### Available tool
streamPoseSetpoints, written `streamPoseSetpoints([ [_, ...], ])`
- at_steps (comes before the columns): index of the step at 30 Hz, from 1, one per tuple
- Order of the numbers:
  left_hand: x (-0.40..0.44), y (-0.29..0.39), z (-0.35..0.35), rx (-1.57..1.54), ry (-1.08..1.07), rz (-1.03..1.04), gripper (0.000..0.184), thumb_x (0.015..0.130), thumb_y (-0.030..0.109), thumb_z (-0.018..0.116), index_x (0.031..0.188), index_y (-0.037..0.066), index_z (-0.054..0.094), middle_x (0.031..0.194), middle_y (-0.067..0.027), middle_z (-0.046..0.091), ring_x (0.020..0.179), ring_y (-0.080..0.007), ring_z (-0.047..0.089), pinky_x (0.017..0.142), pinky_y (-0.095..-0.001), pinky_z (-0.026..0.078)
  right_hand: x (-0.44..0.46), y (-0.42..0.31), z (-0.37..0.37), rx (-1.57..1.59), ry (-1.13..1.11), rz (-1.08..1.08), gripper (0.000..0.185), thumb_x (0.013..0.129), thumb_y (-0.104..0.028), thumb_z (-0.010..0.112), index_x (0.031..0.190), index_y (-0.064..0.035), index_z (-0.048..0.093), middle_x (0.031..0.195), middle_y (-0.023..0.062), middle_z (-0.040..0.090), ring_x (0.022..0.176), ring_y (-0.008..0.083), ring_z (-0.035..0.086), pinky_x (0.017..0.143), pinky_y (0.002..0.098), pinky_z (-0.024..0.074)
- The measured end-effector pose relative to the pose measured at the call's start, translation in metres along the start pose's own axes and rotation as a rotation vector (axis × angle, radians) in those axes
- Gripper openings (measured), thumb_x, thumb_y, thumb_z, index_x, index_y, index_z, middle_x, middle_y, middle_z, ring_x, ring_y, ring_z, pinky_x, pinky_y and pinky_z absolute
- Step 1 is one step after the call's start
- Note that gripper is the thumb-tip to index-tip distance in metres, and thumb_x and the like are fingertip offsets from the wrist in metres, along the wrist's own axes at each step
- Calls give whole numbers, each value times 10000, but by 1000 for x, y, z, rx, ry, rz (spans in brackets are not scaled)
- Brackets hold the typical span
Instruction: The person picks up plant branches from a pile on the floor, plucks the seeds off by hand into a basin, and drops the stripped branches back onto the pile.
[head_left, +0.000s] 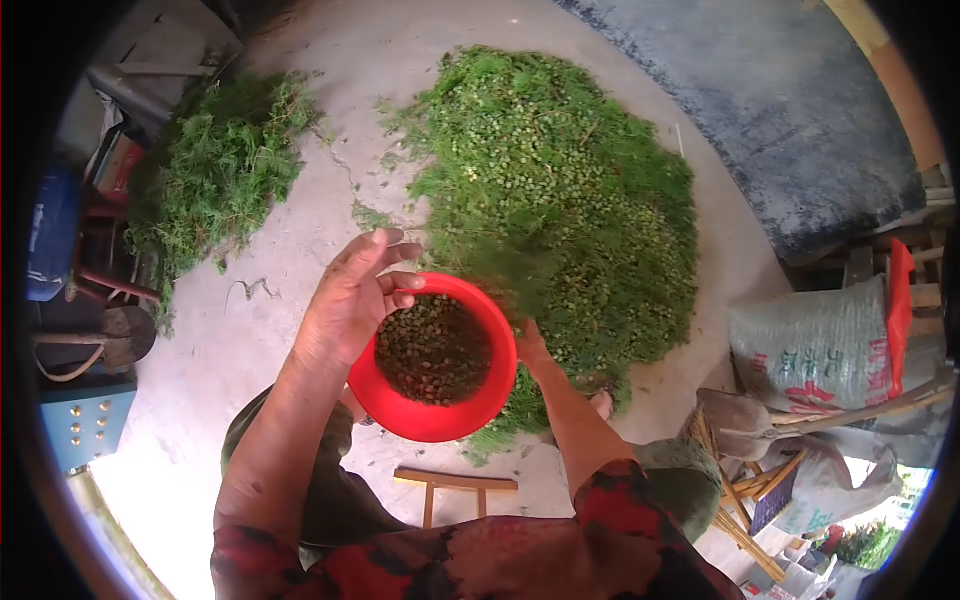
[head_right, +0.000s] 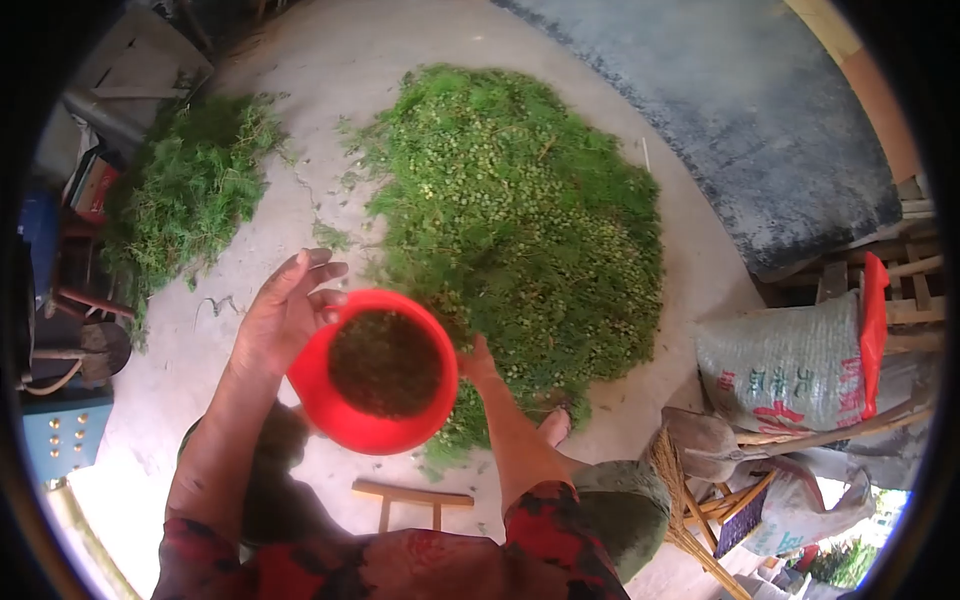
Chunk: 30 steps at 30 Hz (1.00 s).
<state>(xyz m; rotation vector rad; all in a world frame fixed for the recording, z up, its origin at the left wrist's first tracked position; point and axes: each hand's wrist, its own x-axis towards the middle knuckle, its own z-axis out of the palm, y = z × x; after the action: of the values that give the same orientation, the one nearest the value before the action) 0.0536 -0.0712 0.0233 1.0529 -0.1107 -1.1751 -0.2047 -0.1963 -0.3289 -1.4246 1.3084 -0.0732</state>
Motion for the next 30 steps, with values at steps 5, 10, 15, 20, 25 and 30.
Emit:
streamPoseSetpoints([
  [5, 9, -5, -11, 11, -9, -86, 424, 845, 353, 658, 1103, 44, 528, 1062, -131, 576, 805, -214, 601, 683, -312, 469, 6, -24, -3, -73, -19, 107, 647, 743, -428, 667, 1248, -56, 510, 1139, 203, 601, 1042, 316, 593, 887, 386, 455],
  [10, 6, -5, -2, 33, -32, -98, 335, 871, 303, 635, 1060, 41, 549, 975, -109, 609, 755, -202, 610, 644, -304, 471, 4, -23, -39, -178, -127, 31, 359, 753, -325, 664, 987, -53, 653, 946, 127, 664, 889, 263, 632, 773, 372, 480],
  [15, -3, -7, 5, 76, -52, -66, 305, 879, 298, 625, 1038, 45, 560, 930, -87, 623, 724, -170, 621, 635, -287, 474, -4, -12, -53, -108, -46, -17, 330, 764, -243, 669, 1030, -53, 625, 934, 99, 657, 819, 205, 629, 705, 342, 489],
  [20, -1, -14, 1, 120, -78, -75, 288, 883, 296, 618, 1027, 52, 563, 910, -74, 634, 726, -152, 630, 642, -273, 485, -1, -11, -17, 169, -85, -79, 553, 747, -285, 688, 1231, -84, 513, 1146, 163, 590, 942, 284, 623, 815, 374, 488],
  [25, 8, -15, 2, 147, -63, -107, 274, 887, 287, 613, 1019, 52, 564, 911, -76, 643, 724, -152, 635, 646, -273, 490, 8, -24, 20, -223, -75, -273, 569, 790, -310, 642, 1288, -104, 456, 1236, 206, 523, 1054, 365, 563, 878, 440, 457],
  [30, 10, -14, 1, 152, -52, -116, 271, 894, 288, 606, 1024, 52, 571, 911, -70, 637, 712, -162, 620, 628, -280, 473, 32, 15, 16, -548, -139, -244, 489, 831, -324, 582, 1253, -93, 493, 1201, 231, 528, 1065, 390, 543, 885, 470, 444],
])
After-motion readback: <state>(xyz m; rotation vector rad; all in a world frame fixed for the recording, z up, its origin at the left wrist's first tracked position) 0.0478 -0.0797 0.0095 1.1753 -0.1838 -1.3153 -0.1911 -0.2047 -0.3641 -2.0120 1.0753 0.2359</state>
